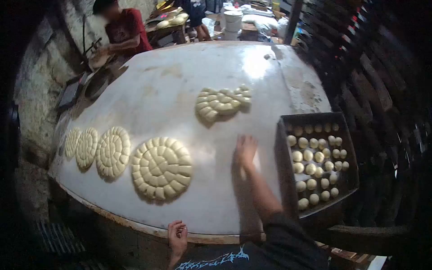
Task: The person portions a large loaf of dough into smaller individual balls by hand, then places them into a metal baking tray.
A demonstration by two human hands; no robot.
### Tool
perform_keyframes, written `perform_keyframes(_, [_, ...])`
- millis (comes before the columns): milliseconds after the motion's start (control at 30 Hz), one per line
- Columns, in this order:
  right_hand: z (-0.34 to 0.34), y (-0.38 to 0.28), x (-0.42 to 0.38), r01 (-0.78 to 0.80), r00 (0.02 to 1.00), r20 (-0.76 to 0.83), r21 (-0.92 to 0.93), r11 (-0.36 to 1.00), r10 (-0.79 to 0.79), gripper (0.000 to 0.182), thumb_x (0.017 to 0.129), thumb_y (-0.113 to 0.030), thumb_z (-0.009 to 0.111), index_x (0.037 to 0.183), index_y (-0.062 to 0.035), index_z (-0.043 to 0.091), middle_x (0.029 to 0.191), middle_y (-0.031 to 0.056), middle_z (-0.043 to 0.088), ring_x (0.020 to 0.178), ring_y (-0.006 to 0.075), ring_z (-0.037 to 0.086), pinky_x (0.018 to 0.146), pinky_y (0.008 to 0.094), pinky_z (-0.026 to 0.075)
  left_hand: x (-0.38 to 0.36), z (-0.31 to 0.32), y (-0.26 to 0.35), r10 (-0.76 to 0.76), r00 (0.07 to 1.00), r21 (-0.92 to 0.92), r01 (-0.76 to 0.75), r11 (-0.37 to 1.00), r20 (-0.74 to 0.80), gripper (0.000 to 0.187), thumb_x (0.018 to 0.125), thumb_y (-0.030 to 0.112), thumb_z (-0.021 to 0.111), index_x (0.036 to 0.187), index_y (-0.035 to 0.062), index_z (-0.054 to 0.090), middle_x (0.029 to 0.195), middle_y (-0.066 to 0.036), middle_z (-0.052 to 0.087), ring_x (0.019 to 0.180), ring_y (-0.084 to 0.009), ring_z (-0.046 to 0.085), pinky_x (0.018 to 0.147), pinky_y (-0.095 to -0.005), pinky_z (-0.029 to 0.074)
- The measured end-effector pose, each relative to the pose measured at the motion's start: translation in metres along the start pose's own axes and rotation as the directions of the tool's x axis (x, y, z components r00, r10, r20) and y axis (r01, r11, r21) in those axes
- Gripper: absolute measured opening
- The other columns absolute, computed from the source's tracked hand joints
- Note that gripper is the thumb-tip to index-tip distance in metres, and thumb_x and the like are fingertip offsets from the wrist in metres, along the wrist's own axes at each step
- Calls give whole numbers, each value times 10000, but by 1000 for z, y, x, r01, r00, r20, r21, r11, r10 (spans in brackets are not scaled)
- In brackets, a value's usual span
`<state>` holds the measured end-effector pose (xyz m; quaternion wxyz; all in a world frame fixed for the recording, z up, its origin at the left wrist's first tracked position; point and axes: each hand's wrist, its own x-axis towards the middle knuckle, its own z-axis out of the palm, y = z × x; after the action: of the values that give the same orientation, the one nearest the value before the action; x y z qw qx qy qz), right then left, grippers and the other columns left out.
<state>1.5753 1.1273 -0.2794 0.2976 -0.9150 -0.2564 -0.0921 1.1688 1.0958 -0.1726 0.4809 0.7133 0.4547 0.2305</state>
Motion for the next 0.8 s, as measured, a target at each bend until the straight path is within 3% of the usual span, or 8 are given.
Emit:
perform_keyframes(167, [25, -120, 90, -648, 760, 93, 50, 760, 643, 617, 819, -522, 468, 1159, -8, 507, 1185, 185, 482, 1122, 365, 427, 959, 462, 339, 6, -54, -20, -150, 979, -152, 128, 980, -139, 127, 831, 83, 567, 922, -6, 562, 1033, -128, 514, 840, -165, 516, 698, -274, 449])
perform_keyframes(267, [79, -176, 96, -682, 711, 37, -208, 701, 702, 704, 806, -529, 479, 1260, 6, 412, 1269, 186, 418, 1189, 349, 375, 969, 466, 331, 18, -62, -29, -121, 978, -229, 80, 970, -168, 129, 833, 88, 571, 923, -4, 561, 1013, -117, 521, 830, -157, 514, 700, -270, 443])
perform_keyframes(433, [108, -164, 110, -624, 772, 52, 255, 739, 634, 575, 814, -398, 510, 1187, 35, 447, 1176, 178, 505, 1044, 297, 513, 904, 407, 404, 37, -66, -39, -132, 983, -285, 90, 954, -131, 146, 844, 92, 570, 957, 1, 553, 1004, -106, 531, 802, -148, 521, 715, -263, 445])
perform_keyframes(500, [57, -158, 74, -365, 916, 241, 832, 418, 320, 481, 773, -219, 553, 1152, 65, 472, 1109, 203, 543, 1041, 273, 518, 861, 340, 411, 33, -56, -39, -203, 976, -326, 169, 930, -73, 159, 847, 95, 572, 976, 5, 550, 1006, -106, 533, 800, -145, 526, 724, -259, 447])
perform_keyframes(600, [29, -91, -10, -319, 948, 224, 637, 702, 228, 293, 783, -222, 608, 944, 17, 549, 874, 127, 588, 796, 207, 558, 681, 354, 450, 48, -20, -21, -9, 983, -339, 73, 938, 186, 242, 867, 131, 563, 1072, 13, 509, 1057, -126, 534, 869, -154, 551, 752, -280, 467])
perform_keyframes(667, [-11, -58, -92, -152, 987, 123, 490, 858, 105, 340, 779, -277, 646, 920, 15, 544, 809, 126, 587, 738, 211, 558, 663, 374, 459, 56, 13, 9, -222, 829, -408, 463, 787, 514, 322, 895, 190, 534, 1147, 8, 451, 1103, -147, 533, 948, -200, 565, 775, -311, 481])
perform_keyframes(733, [-94, -58, -160, -539, 765, 574, 325, 777, 291, 397, 827, -308, 603, 1011, 33, 515, 881, 161, 575, 801, 218, 552, 698, 352, 458, 42, 61, -6, -215, 856, -435, 436, 788, 469, 362, 906, 247, 513, 1169, 12, 430, 1086, -169, 545, 947, -231, 575, 773, -327, 485])
perform_keyframes(800, [-93, -11, -247, -469, 840, 510, 514, 718, 183, 315, 873, -305, 544, 945, 0, 574, 777, 157, 608, 706, 236, 580, 655, 371, 468, 19, 109, -20, -116, 937, -116, 162, 980, 330, 431, 916, 389, 466, 1158, 33, 452, 1004, -210, 575, 901, -301, 598, 754, -354, 485])
